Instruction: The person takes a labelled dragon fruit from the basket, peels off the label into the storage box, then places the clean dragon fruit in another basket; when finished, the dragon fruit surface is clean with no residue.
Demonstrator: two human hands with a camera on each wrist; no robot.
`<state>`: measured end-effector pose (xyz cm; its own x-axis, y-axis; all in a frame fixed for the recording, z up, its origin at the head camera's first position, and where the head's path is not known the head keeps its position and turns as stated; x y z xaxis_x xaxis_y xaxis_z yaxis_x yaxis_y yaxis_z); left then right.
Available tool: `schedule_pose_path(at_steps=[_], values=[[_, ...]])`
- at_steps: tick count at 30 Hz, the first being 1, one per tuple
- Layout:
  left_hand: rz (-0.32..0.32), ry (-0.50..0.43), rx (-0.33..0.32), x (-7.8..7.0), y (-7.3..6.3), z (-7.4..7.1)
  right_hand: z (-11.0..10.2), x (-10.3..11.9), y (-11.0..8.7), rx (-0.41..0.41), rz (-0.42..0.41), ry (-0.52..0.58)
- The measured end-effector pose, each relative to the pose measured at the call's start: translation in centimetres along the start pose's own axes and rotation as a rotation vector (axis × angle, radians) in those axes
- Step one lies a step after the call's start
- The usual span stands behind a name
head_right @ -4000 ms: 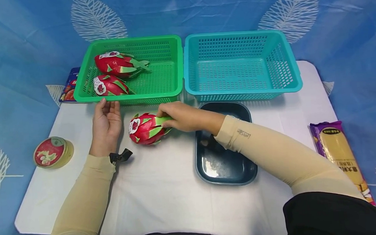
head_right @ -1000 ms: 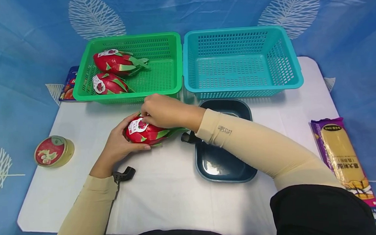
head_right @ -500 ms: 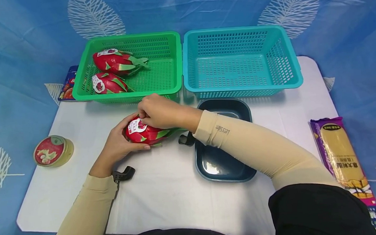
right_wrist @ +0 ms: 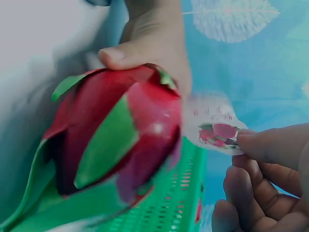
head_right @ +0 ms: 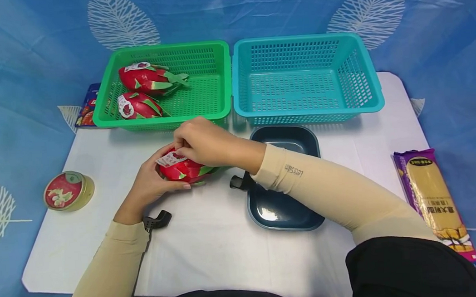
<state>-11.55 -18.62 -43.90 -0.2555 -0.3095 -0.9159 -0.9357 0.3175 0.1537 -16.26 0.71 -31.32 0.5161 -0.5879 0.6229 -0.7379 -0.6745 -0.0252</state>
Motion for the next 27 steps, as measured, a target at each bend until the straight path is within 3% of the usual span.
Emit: schedule_pose_path(at_steps=[7,16,21,27], values=[[0.007,0.010,-0.012,0.0,0.2,0.1,-3.3,-1.9,-3.4,-0.070,0.049,0.093],[-0.002,0.020,-0.012,0.0,0.0,0.1,-6.6,-7.3,-10.4,-0.159,0.318,0.173],[-0.010,0.030,-0.017,0.0,-0.1,0.0,-6.8,-9.6,-13.3,-0.170,0.428,0.128],[-0.008,0.018,-0.017,0.1,0.0,0.2,-5.4,-11.8,-14.4,-0.111,0.528,0.054]])
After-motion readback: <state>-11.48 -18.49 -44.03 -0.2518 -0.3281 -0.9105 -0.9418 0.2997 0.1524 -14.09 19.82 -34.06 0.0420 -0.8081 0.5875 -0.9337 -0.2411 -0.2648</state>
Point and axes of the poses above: each hand's wrist, its own y-axis towards the middle knuckle, its own z-axis out of the palm, x = y × z, the point moved 4 cm from there along y, towards the middle knuckle, and after that the axes turned 12 degrees about z, right-handed, at the moved point
